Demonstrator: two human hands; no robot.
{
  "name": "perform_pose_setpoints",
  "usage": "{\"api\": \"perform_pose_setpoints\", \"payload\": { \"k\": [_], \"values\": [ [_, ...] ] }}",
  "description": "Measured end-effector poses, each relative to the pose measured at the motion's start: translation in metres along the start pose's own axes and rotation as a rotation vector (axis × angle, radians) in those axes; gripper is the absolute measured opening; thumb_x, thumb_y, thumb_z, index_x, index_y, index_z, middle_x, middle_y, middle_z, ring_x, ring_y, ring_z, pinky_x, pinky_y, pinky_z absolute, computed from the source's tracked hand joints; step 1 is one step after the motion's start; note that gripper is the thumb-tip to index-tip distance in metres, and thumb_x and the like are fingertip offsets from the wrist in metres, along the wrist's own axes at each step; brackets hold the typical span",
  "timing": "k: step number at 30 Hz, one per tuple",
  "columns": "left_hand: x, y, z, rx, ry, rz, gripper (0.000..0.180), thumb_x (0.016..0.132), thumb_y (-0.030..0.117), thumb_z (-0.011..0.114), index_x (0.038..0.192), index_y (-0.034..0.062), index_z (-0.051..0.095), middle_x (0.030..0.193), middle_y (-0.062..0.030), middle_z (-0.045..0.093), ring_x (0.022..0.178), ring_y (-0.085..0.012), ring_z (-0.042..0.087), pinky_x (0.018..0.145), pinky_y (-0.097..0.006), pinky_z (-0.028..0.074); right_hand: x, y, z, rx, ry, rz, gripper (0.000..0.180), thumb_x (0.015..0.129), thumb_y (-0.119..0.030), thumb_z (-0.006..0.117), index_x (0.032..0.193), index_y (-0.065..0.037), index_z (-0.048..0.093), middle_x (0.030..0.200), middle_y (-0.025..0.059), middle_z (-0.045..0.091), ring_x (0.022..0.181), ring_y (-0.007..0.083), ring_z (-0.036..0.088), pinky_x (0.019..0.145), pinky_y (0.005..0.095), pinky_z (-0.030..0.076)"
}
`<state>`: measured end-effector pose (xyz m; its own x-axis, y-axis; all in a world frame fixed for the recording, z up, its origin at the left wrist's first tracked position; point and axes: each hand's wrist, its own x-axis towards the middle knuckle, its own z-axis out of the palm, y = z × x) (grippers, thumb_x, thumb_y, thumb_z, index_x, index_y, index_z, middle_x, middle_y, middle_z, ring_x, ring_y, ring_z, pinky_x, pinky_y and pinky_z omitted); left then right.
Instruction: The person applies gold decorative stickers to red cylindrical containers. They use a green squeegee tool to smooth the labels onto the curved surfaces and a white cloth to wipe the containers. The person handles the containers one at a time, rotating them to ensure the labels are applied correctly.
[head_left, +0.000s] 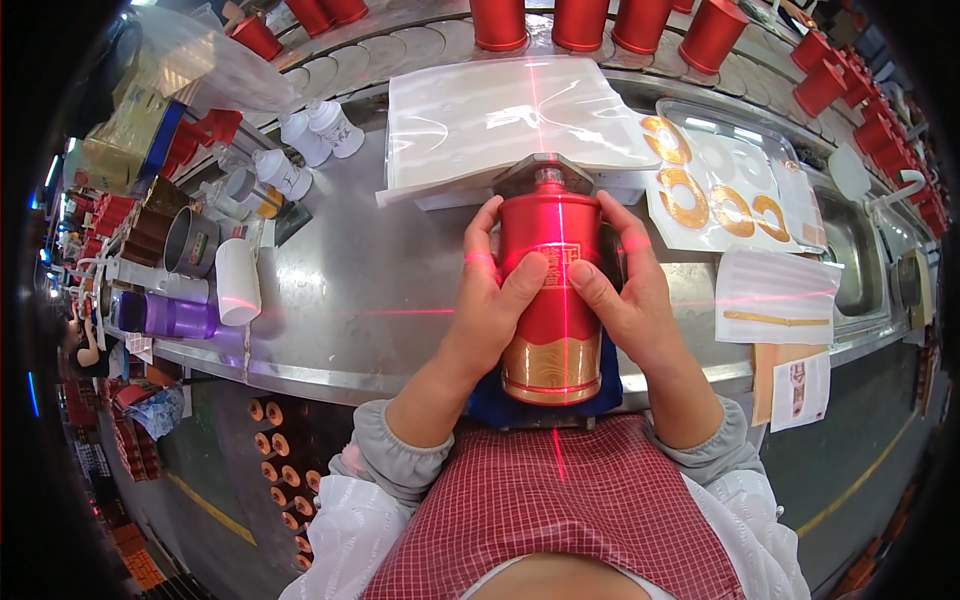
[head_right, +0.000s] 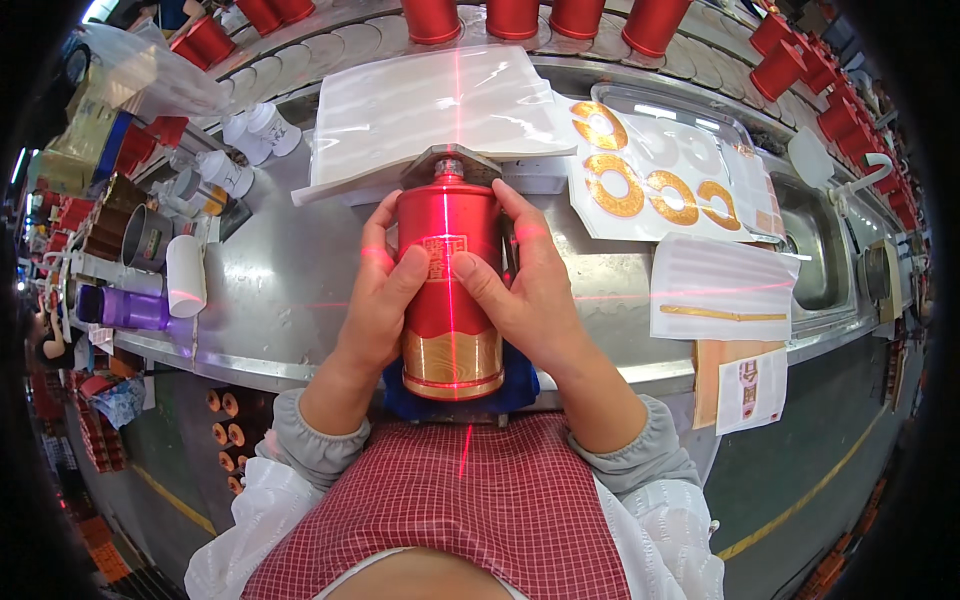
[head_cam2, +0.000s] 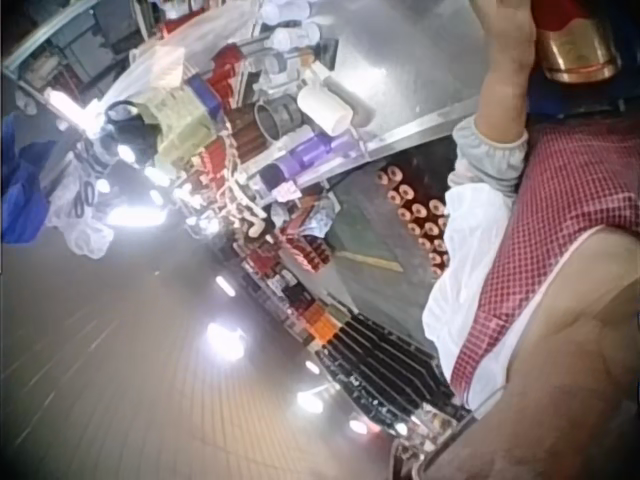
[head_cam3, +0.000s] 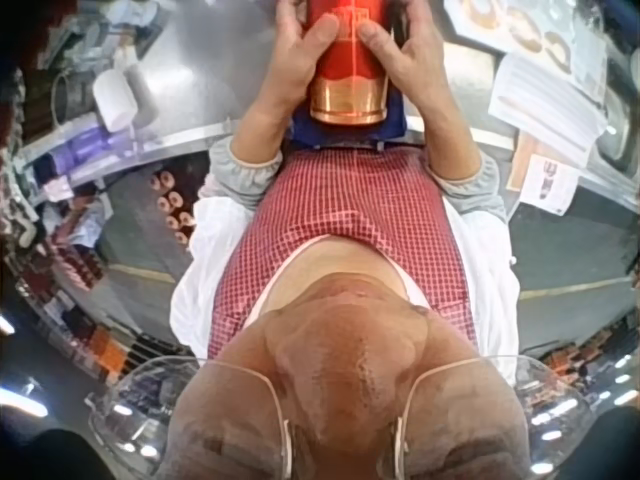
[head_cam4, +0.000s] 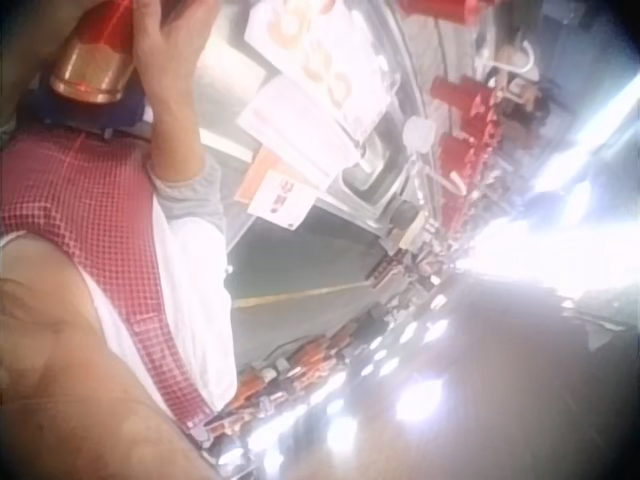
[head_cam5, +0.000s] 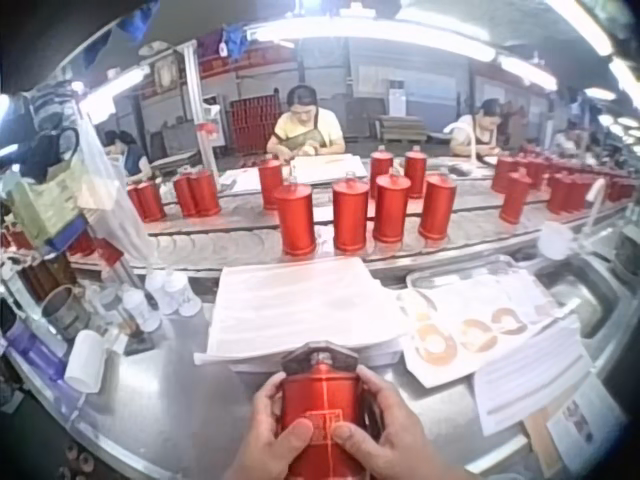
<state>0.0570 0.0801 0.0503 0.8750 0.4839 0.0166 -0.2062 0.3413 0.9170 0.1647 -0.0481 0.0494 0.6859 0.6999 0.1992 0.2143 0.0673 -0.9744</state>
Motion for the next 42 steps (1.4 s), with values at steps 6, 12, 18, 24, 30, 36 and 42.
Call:
{"api": "perform_pose_setpoints", "payload": {
  "k": [6, 12, 18, 24, 30, 36, 42],
  "values": [
    [0.000, 0.003, 0.000, 0.069, -0.034, 0.014, 0.083, 0.090, 0.026, 0.066, 0.145, -0.0028, 0.010, 0.136, -0.0198, 0.038, 0.121, -0.0235, 0.048, 0.100, -0.035, 0.043, 0.001, 0.002, 0.000, -0.028, 0.005, -0.023, 0.074, 0.087, -0.029, 0.069, 0.141, 0.006, 0.033, 0.134, 0.0210, 0.045, 0.125, 0.0284, 0.046, 0.105, 0.0372, 0.037],
    [0.003, 0.004, 0.001, 0.016, 0.019, -0.007, 0.075, 0.092, 0.022, 0.064, 0.144, -0.0018, 0.015, 0.133, -0.0188, 0.041, 0.118, -0.0222, 0.049, 0.098, -0.033, 0.044, 0.000, -0.001, -0.001, -0.052, 0.004, -0.023, 0.074, 0.087, -0.031, 0.070, 0.141, 0.005, 0.034, 0.134, 0.0213, 0.047, 0.124, 0.0288, 0.048, 0.104, 0.0374, 0.038],
    [0.001, 0.000, -0.001, -0.033, -0.004, 0.013, 0.068, 0.093, 0.021, 0.061, 0.142, -0.0010, 0.019, 0.130, -0.0189, 0.045, 0.115, -0.0201, 0.051, 0.096, -0.031, 0.046, 0.001, -0.002, -0.002, -0.075, 0.005, -0.038, 0.075, 0.087, -0.033, 0.070, 0.142, 0.005, 0.034, 0.133, 0.0214, 0.047, 0.124, 0.0282, 0.049, 0.103, 0.0365, 0.040],
    [0.008, 0.002, -0.002, 0.055, 0.037, -0.023, 0.066, 0.094, 0.021, 0.060, 0.142, -0.0008, 0.020, 0.129, -0.0189, 0.047, 0.115, -0.0194, 0.052, 0.095, -0.031, 0.046, 0.001, -0.003, -0.002, -0.085, 0.022, -0.042, 0.074, 0.087, -0.030, 0.071, 0.141, 0.005, 0.035, 0.130, 0.0197, 0.052, 0.121, 0.0267, 0.051, 0.103, 0.0364, 0.040],
    [-0.001, -0.002, -0.009, -0.227, -0.026, -0.038, 0.076, 0.088, 0.019, 0.061, 0.145, -0.0038, 0.016, 0.131, -0.0174, 0.046, 0.119, -0.0199, 0.049, 0.102, -0.034, 0.040, 0.002, -0.012, -0.027, -0.113, 0.040, -0.055, 0.054, 0.092, -0.013, 0.063, 0.140, 0.000, 0.040, 0.114, 0.0110, 0.062, 0.098, 0.0151, 0.061, 0.085, 0.0284, 0.050],
    [0.008, 0.006, -0.015, -0.130, -0.087, -0.101, 0.082, 0.082, 0.018, 0.064, 0.144, -0.0063, 0.016, 0.131, -0.0170, 0.045, 0.120, -0.0208, 0.048, 0.104, -0.035, 0.038, -0.001, -0.020, -0.024, 0.030, 0.066, -0.018, 0.045, 0.094, -0.006, 0.058, 0.136, -0.002, 0.044, 0.104, 0.0047, 0.064, 0.076, 0.0050, 0.055, 0.067, 0.0201, 0.048],
    [0.013, 0.017, -0.013, -0.004, -0.067, -0.142, 0.080, 0.081, 0.020, 0.066, 0.141, -0.0066, 0.021, 0.129, -0.0167, 0.046, 0.119, -0.0206, 0.048, 0.102, -0.034, 0.039, -0.003, -0.020, -0.026, -0.011, 0.033, -0.025, 0.044, 0.094, -0.007, 0.059, 0.135, -0.002, 0.045, 0.107, 0.0055, 0.065, 0.081, 0.0061, 0.057, 0.071, 0.0215, 0.050]
  ]
}}
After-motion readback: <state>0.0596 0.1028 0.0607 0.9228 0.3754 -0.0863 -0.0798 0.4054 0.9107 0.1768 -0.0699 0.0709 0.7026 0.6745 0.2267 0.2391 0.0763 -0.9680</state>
